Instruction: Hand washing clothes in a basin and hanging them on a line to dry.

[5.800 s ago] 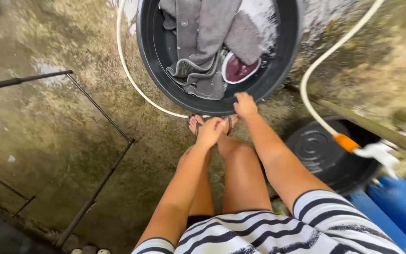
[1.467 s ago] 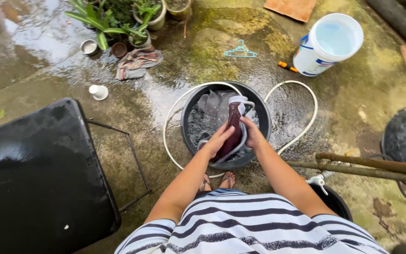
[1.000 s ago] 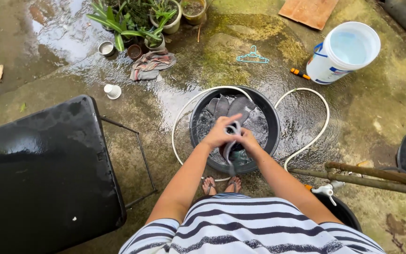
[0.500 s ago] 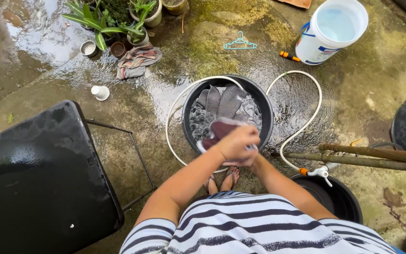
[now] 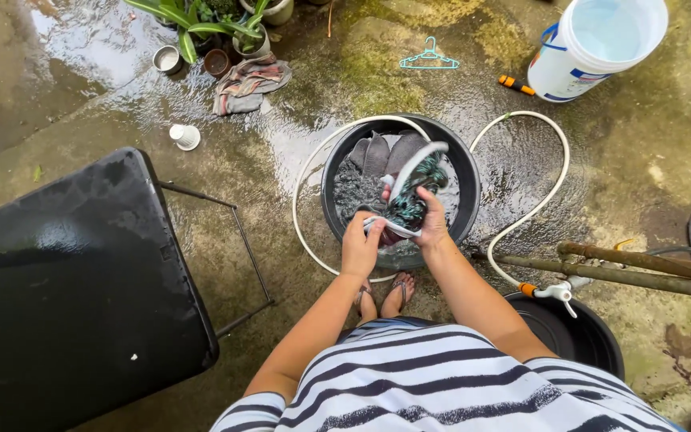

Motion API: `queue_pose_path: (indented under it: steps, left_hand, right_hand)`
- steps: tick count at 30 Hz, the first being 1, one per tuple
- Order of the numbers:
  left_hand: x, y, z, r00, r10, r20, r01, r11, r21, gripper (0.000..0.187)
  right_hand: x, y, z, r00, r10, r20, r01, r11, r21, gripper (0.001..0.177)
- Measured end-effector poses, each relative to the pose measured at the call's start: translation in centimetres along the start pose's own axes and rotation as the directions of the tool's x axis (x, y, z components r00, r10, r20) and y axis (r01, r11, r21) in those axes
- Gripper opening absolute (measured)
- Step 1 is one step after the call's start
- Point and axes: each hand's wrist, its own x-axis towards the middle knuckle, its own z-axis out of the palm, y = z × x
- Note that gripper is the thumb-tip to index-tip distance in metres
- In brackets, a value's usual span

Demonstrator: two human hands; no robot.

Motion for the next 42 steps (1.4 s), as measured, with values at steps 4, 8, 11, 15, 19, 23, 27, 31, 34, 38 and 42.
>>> queue_pose_path:
  steps: [4,8,11,15,19,23,27,31,34,38,42]
  left_hand:
    - [0.7,-6.8,4.2,0.734,-0.491,0.469,0.678,0.483,-0.555,0.039]
    - [1.3,-8.8,4.8,0.621,-0.267,0.737,0.759,-0.03,-0.65,0.045]
    - [1.5,0.0,0.7,0.567,-0.221,0.793,0.787,-0.138,-0.601,0.058]
    - [2.5,-11.1,5.8,0.632,-0.262,0.729,0.722,-0.143,-0.677,0.113]
    - [7.6,-17.8,9.0,0.643,0.736,0.213,0.636,-0.359,-0.683,0.11]
    - [10.3,-11.2,5.0,0.87,-0.218,0.442,0.402,-0.203,-0.893,0.114]
    - [13.5,-18.5,6.8,0.848,-0.422,0.321,0.374,0.048,-0.926,0.071]
    - [13.3,-8.8,4.3,0.688,-0.621,0.375,0.543,0.097,-0.834,0.059]
    - [12.5,-5.3,4.4,0.726,-0.597,0.341,0.556,0.219,-0.802,0.052]
    - [12.6,-5.4,6.6,0.766,-0.603,0.225,0.384,0.147,-0.912,0.026]
    - [11.0,-0.5,6.8,0.875,-0.361,0.323,0.374,0.081,-0.924,0.018]
  right_hand:
    - [0.1,0.0,0.9,0.998,0.053,0.037,-0.053,0.999,-0.013,0.07]
    - [2.3,0.0,-1.9,0.994,0.107,0.014,-0.108,0.99,0.094,0.069]
    - [1.9,-0.4,-0.3,0.972,0.223,-0.072,-0.216,0.971,0.099,0.065]
    - [-1.6,0.3,3.5,0.881,0.466,-0.083,-0.428,0.859,0.281,0.076]
    - [-4.7,1.4,3.8,0.831,0.551,-0.069,-0.472,0.766,0.436,0.06]
    - [-6.5,0.4,3.2,0.776,0.617,0.126,-0.618,0.707,0.344,0.076]
    - [-4.8,-1.0,-3.8,0.832,0.535,-0.15,-0.555,0.788,-0.268,0.084]
    - [-4.5,-2.2,-3.1,0.891,0.207,-0.405,-0.454,0.379,-0.806,0.101]
    - [-3.8,-0.9,-5.5,0.991,0.047,-0.122,-0.087,-0.456,-0.886,0.112]
    - [-5.4,1.6,-4.2,0.98,-0.168,-0.105,-0.154,-0.308,-0.939,0.109]
    - [-6.0,2.9,-3.4,0.968,0.052,-0.245,-0.14,0.924,-0.355,0.102]
